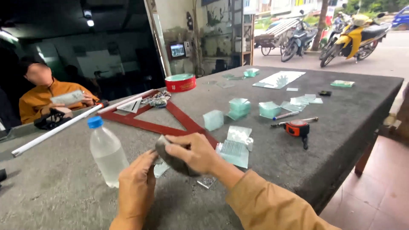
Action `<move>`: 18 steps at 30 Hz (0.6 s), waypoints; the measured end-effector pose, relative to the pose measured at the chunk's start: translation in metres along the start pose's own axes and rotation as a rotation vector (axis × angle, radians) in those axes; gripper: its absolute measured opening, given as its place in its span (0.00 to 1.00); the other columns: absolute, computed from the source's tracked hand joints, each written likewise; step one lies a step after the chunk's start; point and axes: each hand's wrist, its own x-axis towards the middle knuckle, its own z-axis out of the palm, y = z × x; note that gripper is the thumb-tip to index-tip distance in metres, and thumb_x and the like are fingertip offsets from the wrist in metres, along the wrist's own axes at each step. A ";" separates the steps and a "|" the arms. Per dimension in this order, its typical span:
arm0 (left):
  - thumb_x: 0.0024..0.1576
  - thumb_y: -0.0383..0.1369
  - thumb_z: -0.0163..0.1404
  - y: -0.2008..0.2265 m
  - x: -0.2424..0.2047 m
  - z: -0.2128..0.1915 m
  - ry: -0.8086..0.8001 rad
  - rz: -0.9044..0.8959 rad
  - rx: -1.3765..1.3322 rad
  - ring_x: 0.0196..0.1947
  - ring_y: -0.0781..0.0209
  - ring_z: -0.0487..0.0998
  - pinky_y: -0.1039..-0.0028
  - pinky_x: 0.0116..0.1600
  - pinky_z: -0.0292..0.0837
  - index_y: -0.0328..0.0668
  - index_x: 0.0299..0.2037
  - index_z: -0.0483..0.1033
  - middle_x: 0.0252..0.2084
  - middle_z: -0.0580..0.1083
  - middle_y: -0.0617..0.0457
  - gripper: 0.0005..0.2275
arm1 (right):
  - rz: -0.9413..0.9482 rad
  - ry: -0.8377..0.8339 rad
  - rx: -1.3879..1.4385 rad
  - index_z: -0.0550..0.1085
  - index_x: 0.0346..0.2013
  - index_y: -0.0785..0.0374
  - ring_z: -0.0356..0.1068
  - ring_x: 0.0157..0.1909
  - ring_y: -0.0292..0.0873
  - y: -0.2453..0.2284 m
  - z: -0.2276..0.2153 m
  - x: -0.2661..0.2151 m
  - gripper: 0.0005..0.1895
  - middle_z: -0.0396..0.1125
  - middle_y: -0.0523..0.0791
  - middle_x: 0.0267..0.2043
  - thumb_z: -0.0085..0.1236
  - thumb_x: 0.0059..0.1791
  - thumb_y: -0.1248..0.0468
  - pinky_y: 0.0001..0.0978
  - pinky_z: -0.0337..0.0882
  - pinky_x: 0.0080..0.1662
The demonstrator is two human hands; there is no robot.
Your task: Grinding the sharp edges of small rectangular glass pieces using a handheld abrasive stone on a workshop table.
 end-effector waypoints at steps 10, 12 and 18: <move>0.61 0.15 0.48 0.009 0.002 0.001 -0.008 0.039 -0.104 0.61 0.46 0.86 0.60 0.70 0.78 0.35 0.58 0.84 0.59 0.84 0.42 0.19 | 0.122 0.092 -0.075 0.84 0.62 0.49 0.79 0.67 0.41 0.023 0.003 0.004 0.30 0.76 0.43 0.69 0.54 0.52 0.40 0.37 0.74 0.60; 0.57 0.13 0.49 0.017 0.005 -0.007 0.033 0.044 -0.086 0.58 0.45 0.87 0.61 0.66 0.81 0.35 0.56 0.84 0.57 0.85 0.41 0.19 | -0.122 0.007 0.090 0.81 0.67 0.57 0.78 0.49 0.32 0.005 0.001 -0.008 0.34 0.84 0.41 0.58 0.52 0.53 0.43 0.28 0.72 0.47; 0.60 0.14 0.54 0.021 0.004 0.000 0.056 0.006 -0.157 0.56 0.50 0.89 0.64 0.65 0.85 0.36 0.54 0.86 0.54 0.86 0.45 0.16 | 0.295 0.181 -0.013 0.89 0.55 0.44 0.79 0.64 0.41 0.025 0.001 0.011 0.30 0.79 0.38 0.68 0.51 0.51 0.36 0.40 0.72 0.58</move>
